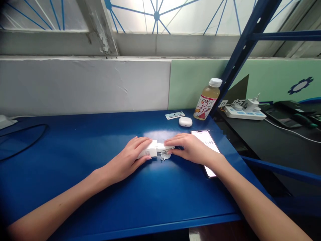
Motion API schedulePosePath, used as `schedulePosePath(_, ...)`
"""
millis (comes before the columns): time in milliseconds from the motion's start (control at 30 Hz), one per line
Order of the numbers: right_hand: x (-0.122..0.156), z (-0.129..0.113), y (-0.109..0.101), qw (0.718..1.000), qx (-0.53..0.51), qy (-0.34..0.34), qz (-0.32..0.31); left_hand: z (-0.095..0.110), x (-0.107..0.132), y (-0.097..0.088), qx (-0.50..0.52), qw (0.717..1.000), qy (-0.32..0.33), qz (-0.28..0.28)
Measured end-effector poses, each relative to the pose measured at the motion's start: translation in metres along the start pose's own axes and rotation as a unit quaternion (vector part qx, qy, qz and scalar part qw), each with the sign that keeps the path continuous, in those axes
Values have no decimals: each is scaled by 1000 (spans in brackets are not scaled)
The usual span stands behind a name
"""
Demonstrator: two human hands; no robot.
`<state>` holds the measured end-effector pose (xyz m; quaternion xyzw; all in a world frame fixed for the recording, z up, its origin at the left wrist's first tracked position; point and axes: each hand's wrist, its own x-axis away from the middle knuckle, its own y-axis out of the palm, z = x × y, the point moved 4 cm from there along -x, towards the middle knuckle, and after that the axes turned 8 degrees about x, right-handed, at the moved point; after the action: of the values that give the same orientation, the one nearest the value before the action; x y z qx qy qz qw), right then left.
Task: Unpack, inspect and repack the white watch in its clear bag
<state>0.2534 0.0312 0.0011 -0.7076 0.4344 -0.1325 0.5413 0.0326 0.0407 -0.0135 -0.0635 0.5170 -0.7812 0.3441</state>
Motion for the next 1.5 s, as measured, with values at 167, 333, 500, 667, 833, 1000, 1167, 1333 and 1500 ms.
schedulePosePath(167,2,-6,-2,999,26,-12,-43,3,0,1,-3,1000,-4,-18)
schedulePosePath(333,6,-2,-13,993,110,23,-19,1,2,2,-12,1000,-10,-24)
schedulePosePath(500,5,-3,-9,990,136,31,-25,1,2,2,-13,1000,-7,-15)
schedulePosePath(667,2,-11,3,987,141,69,27,2,2,3,-24,1000,-8,-13)
schedulePosePath(833,-3,-23,18,984,155,67,52,1,2,6,-31,999,-8,-3)
schedulePosePath(1000,-3,-28,18,981,171,80,38,1,2,7,-44,999,-10,-3)
schedulePosePath(1167,2,-27,5,981,163,105,25,3,1,6,-54,998,-21,-8)
schedulePosePath(1333,2,-30,9,988,132,77,16,3,1,5,-46,999,-22,-3)
schedulePosePath(1500,3,-39,21,996,37,76,7,4,1,5,-43,999,-14,5)
